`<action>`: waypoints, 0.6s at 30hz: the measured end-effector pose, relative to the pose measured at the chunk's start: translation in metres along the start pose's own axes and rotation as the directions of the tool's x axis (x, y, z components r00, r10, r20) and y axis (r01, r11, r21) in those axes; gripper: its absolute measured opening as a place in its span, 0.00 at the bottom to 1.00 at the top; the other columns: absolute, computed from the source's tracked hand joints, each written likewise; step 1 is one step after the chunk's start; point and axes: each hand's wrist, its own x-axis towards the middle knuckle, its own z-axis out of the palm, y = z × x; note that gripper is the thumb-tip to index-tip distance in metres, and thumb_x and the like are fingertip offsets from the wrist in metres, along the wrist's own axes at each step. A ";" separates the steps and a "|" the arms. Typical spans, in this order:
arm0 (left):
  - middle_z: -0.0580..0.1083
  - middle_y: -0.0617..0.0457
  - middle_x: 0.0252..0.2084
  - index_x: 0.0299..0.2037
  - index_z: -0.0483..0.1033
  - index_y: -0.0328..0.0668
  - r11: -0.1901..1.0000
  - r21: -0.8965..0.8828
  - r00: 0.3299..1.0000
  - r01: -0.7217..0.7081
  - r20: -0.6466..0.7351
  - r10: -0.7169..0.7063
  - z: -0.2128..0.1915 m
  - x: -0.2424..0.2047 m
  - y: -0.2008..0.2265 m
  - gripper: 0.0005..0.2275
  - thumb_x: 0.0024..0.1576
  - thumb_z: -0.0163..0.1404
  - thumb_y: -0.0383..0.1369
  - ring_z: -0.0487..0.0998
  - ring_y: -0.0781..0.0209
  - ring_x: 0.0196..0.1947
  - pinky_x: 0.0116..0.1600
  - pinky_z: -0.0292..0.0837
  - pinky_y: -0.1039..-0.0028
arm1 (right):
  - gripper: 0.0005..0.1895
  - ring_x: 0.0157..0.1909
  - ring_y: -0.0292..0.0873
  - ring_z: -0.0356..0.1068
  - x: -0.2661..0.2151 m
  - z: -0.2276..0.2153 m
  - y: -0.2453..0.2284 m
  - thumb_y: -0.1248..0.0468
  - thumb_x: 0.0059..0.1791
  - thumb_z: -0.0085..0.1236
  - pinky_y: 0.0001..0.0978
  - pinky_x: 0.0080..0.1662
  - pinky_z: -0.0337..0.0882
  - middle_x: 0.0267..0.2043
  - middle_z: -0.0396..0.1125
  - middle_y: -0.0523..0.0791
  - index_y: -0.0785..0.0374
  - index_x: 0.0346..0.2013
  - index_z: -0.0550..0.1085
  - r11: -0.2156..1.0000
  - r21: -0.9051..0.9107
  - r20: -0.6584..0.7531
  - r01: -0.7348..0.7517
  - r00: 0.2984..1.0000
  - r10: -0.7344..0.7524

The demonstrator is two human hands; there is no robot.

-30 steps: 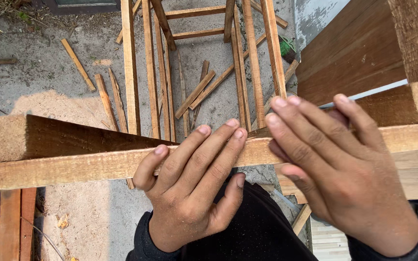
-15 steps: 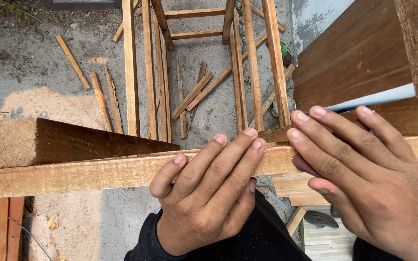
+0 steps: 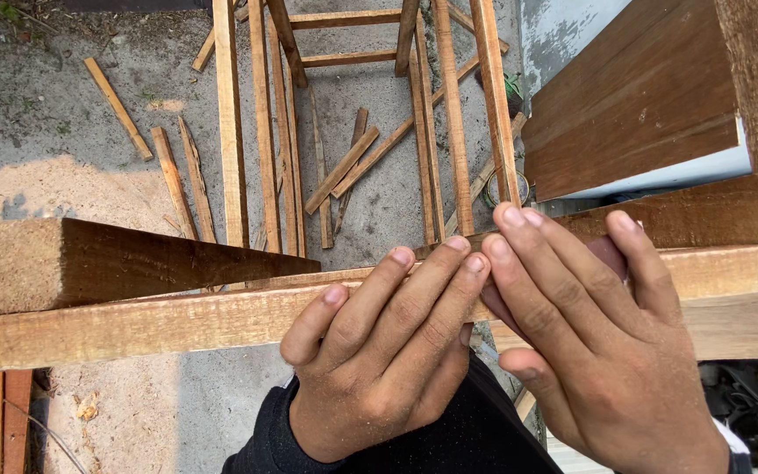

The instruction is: The person sands the edges and surfaces of a wooden frame assembly using a piece of sandpaper held by hand.

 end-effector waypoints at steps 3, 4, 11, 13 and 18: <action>0.76 0.71 0.61 0.63 0.77 0.60 1.000 0.011 1.000 -0.010 -0.007 0.010 0.000 0.000 -0.002 0.15 0.67 0.50 0.41 0.69 0.72 0.62 0.74 0.37 0.72 | 0.26 0.74 0.43 0.52 0.002 -0.014 0.005 0.49 0.60 0.29 0.46 0.75 0.39 0.70 0.58 0.47 0.59 0.66 0.63 0.998 0.001 -0.024 -0.065 0.998 0.065; 0.76 0.71 0.61 0.63 0.77 0.60 1.000 0.021 1.000 -0.015 -0.024 0.016 0.002 -0.001 -0.003 0.15 0.67 0.49 0.41 0.69 0.71 0.62 0.75 0.37 0.71 | 0.26 0.74 0.42 0.52 0.004 -0.015 0.007 0.49 0.61 0.29 0.46 0.75 0.40 0.70 0.58 0.48 0.60 0.66 0.63 0.995 0.034 -0.025 -0.099 0.995 0.099; 0.77 0.71 0.59 0.62 0.78 0.61 0.999 0.034 0.999 -0.015 -0.047 0.016 0.007 -0.004 -0.002 0.15 0.66 0.51 0.44 0.69 0.71 0.61 0.74 0.37 0.71 | 0.26 0.73 0.44 0.55 0.001 -0.002 -0.004 0.49 0.59 0.32 0.46 0.75 0.40 0.70 0.60 0.47 0.60 0.66 0.65 0.997 0.022 -0.035 -0.069 0.997 0.070; 0.77 0.71 0.59 0.62 0.78 0.62 0.999 0.038 0.999 -0.026 -0.044 0.028 0.007 -0.005 -0.005 0.15 0.66 0.51 0.43 0.69 0.71 0.61 0.74 0.37 0.71 | 0.25 0.73 0.44 0.55 0.004 -0.007 0.000 0.50 0.60 0.32 0.46 0.75 0.41 0.70 0.59 0.47 0.59 0.66 0.65 0.989 0.042 -0.046 -0.140 0.989 0.142; 0.77 0.73 0.56 0.60 0.79 0.62 0.999 0.036 0.996 0.001 -0.093 0.002 0.011 -0.002 -0.003 0.14 0.65 0.51 0.42 0.69 0.72 0.59 0.73 0.38 0.72 | 0.26 0.70 0.45 0.59 0.008 0.001 -0.011 0.52 0.59 0.33 0.47 0.73 0.44 0.69 0.62 0.48 0.62 0.65 0.66 0.987 0.036 -0.089 -0.158 0.983 0.161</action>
